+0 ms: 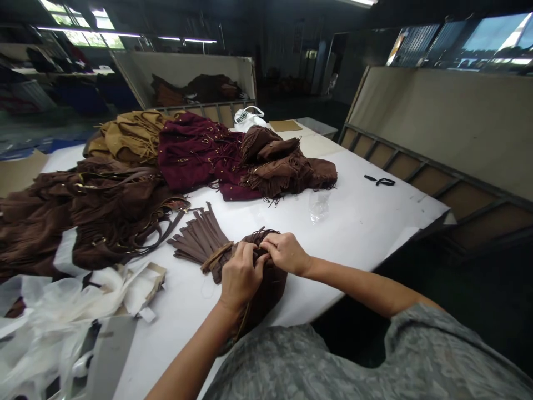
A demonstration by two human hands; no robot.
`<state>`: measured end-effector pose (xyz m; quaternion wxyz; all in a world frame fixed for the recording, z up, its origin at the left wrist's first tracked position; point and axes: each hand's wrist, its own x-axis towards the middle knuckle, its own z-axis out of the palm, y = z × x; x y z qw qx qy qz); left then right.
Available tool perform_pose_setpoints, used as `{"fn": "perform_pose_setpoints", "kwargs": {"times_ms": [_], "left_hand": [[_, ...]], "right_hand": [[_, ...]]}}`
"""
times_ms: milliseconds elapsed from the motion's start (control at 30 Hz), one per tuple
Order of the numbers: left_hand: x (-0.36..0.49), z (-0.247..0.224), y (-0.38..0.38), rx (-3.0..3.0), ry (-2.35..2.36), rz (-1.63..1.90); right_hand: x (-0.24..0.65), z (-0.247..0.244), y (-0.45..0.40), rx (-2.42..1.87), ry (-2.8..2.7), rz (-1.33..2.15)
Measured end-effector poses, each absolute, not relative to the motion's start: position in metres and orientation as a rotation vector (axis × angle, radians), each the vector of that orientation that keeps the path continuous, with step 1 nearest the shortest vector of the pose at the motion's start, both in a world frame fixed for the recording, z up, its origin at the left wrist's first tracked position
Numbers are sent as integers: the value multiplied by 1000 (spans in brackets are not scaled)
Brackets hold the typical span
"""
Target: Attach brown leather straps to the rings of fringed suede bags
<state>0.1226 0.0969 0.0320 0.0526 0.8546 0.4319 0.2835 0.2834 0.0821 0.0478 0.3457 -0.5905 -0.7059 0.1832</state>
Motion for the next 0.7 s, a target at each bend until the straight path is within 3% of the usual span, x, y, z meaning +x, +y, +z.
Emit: {"fn": "perform_pose_setpoints", "kwargs": {"times_ms": [200, 367, 700], "left_hand": [[139, -11, 89, 2682, 1478, 745], [127, -18, 83, 2663, 1266, 528], [119, -19, 76, 2795, 1401, 679]], "right_hand": [[274, 2, 76, -1628, -1397, 647], [264, -30, 56, -1680, -1237, 715], [246, -20, 51, -1545, -1197, 609]]}}
